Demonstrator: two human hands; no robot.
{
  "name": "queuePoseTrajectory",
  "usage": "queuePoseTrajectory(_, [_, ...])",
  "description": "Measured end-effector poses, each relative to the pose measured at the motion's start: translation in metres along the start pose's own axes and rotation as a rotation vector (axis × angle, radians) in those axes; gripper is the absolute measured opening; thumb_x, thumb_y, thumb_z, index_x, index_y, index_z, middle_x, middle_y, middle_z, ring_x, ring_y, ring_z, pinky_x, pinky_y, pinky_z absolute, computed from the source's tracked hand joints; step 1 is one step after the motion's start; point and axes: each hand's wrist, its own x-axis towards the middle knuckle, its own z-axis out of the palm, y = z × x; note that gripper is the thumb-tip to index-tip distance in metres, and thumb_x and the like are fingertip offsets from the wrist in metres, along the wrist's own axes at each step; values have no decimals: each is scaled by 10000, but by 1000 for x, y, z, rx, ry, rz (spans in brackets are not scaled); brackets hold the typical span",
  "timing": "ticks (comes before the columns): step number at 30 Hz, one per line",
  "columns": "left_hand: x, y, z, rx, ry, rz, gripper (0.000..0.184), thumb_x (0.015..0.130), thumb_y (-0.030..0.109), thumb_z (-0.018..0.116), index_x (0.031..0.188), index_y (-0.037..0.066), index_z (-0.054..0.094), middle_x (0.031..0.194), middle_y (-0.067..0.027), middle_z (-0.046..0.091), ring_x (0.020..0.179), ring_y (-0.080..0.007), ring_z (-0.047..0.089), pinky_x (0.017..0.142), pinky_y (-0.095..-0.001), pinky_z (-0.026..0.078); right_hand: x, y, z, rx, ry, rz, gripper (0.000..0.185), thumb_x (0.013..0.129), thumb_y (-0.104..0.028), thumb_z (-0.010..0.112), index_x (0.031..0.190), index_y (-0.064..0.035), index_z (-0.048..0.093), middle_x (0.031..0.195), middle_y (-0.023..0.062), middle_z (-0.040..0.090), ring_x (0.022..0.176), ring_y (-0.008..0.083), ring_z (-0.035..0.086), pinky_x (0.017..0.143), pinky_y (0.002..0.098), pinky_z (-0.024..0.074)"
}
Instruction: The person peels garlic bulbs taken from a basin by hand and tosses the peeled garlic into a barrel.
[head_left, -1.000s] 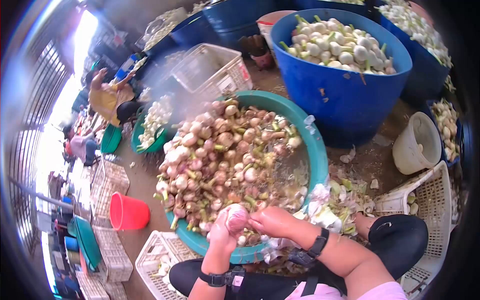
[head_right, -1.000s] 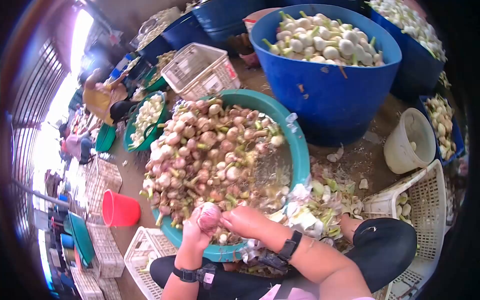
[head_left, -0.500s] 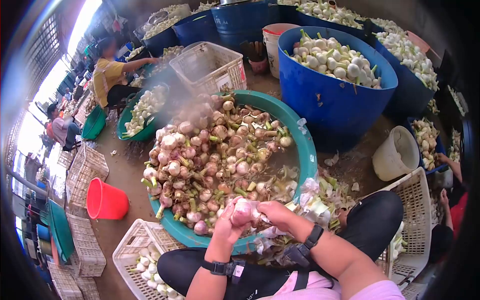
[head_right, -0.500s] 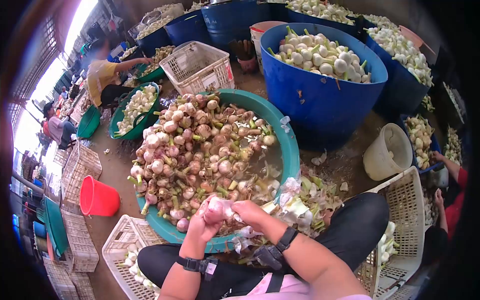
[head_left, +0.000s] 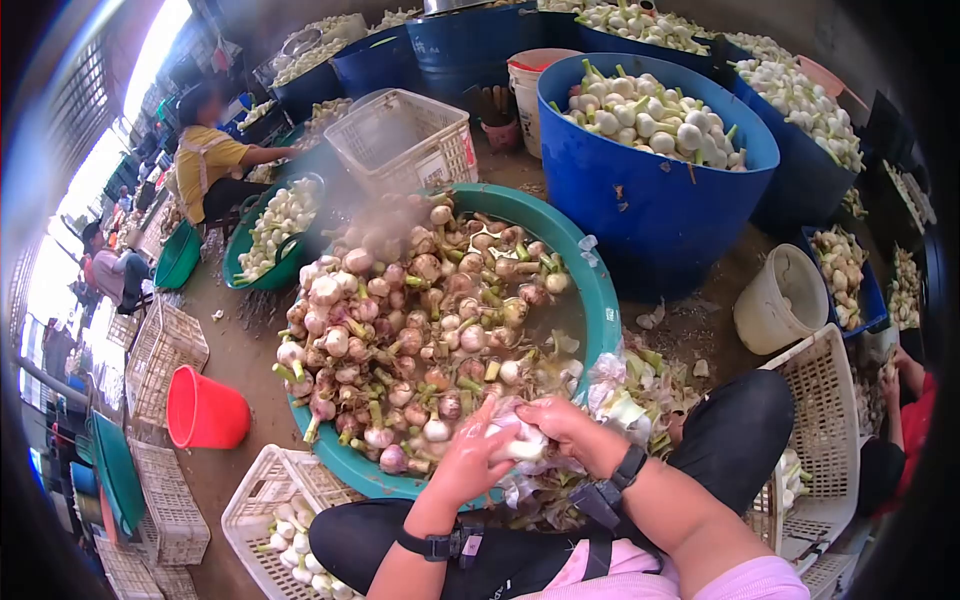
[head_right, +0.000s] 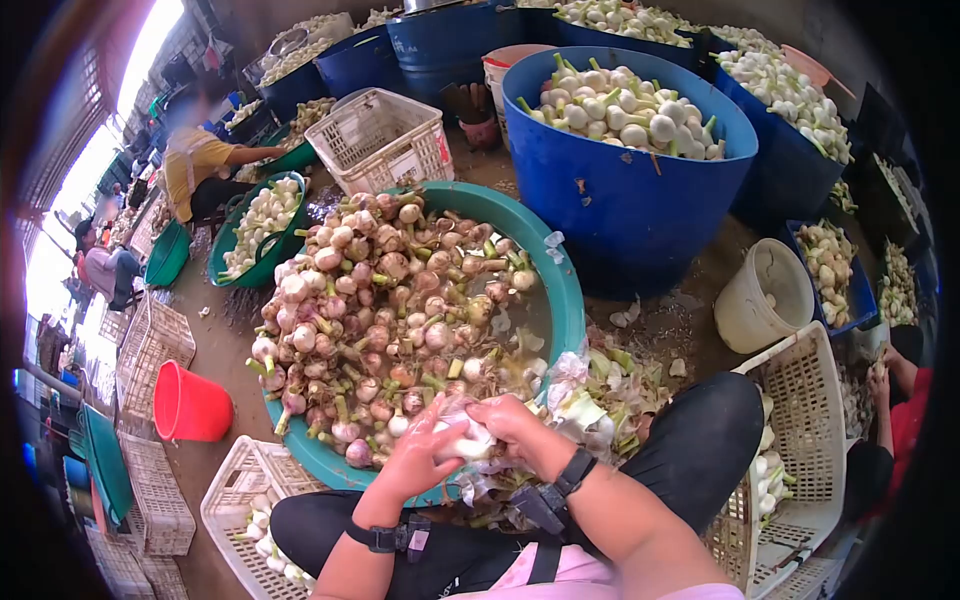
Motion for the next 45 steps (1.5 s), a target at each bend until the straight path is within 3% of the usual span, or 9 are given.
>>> queuePoseTrajectory(5, [4,-6,14,-194,218,-20,295,736,-51,554,1013,47,579,1214,-234,468,1100,-348,484,974,-408,351,-26,-19,15,571,-140,-222,260,915,-183,439,1104,-18,510,1037,92,581,900,164,583,729,294,485])
queuePoseTrajectory(7, [6,-14,22,-1437,677,-462,225,824,12,524,1047,42,531,1150,-147,539,1053,-258,528,915,-399,422,-35,-19,8,621,-237,-289,312,928,-188,411,1173,4,439,1108,94,545,983,155,543,812,294,459])
queuePoseTrajectory(12, [-4,-38,12,-1872,871,-884,386,863,416,486,1094,108,501,1027,-19,577,891,-159,573,676,-281,508,-85,-40,-31,29,-180,-457,207,879,-123,449,940,26,580,856,91,630,775,168,606,734,303,475])
queuePoseTrajectory(19, [2,-25,-6,-1950,690,-682,393,910,407,363,1087,85,503,1045,-51,578,907,-196,574,659,-323,488,-89,-66,-49,-1537,907,-587,263,801,-210,545,993,-32,563,900,115,590,825,300,571,704,399,455])
queuePoseTrajectory(24, [4,-11,6,-1671,502,-562,282,898,175,428,1118,-1,441,1108,-163,524,999,-231,532,863,-347,433,-58,-35,29,-218,-182,-370,774,719,-97,692,1344,-66,238,1222,154,431,996,181,516,820,299,458])
queuePoseTrajectory(31, [-7,-32,-9,-1366,1112,-853,331,882,233,478,1151,57,398,1032,-92,494,903,-185,487,788,-318,410,3,-31,13,355,-163,-130,429,829,-123,524,1216,-61,349,1022,127,534,846,231,593,495,352,542])
queuePoseTrajectory(34, [-11,-38,-15,-1523,1138,-969,305,858,271,512,1082,77,440,969,-63,501,867,-169,477,770,-300,399,-20,-138,-7,882,-376,-694,617,837,-514,467,1232,-46,390,1100,185,520,1008,270,539,899,354,439])
queuePoseTrajectory(41, [14,-41,20,-1410,937,-944,178,878,213,491,1012,96,488,915,-41,550,769,-158,526,670,-293,432,138,-52,-21,-1710,334,-126,543,880,-487,344,1002,-33,616,1036,165,596,1032,298,535,890,424,386])
queuePoseTrajectory(45, [11,-59,43,-1195,786,-1037,291,886,317,486,1047,75,478,995,-60,529,836,-153,517,656,-294,447,139,-28,-33,-1475,88,-5,495,868,-476,348,966,-82,630,925,161,619,886,309,581,777,398,434])
